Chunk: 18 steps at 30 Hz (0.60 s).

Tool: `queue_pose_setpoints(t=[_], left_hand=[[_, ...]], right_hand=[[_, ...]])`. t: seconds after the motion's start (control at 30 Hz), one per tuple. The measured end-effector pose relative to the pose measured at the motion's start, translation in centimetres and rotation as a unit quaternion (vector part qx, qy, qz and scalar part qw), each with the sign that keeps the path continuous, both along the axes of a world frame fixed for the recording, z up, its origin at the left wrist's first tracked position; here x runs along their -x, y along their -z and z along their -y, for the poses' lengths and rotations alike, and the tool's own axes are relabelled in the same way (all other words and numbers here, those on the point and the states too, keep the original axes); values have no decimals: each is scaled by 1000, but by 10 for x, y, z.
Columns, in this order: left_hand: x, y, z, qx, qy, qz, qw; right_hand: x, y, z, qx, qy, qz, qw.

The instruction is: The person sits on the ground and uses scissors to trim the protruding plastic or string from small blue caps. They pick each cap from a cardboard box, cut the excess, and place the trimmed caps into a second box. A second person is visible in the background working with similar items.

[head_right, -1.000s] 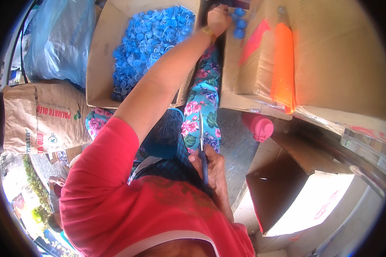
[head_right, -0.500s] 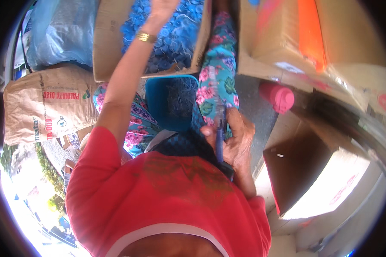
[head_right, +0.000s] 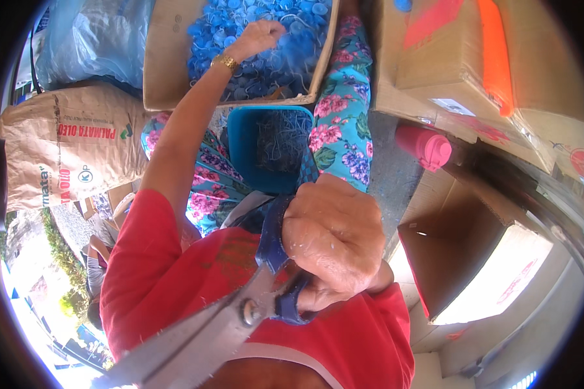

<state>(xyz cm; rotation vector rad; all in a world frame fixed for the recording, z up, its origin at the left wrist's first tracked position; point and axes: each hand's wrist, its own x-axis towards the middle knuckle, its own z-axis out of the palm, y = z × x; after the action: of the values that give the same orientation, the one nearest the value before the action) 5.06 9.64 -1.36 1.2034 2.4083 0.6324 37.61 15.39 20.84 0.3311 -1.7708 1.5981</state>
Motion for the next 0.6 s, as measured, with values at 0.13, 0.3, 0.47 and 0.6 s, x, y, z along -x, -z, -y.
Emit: queue_pose_setpoints(t=[0.13,0.3,0.47,0.6], left_hand=[[-2,16,5,-4,-25,9,1000],[-3,20,9,48,-35,17,998],[-2,24,16,39,-44,55,997],[0,29,15,55,-44,32,997]], right_hand=[[5,-2,-2,13,-2,-32,999],[23,-11,9,80,102,-113,985],[20,-30,18,137,153,-67,976],[19,-37,15,133,139,-29,981]])
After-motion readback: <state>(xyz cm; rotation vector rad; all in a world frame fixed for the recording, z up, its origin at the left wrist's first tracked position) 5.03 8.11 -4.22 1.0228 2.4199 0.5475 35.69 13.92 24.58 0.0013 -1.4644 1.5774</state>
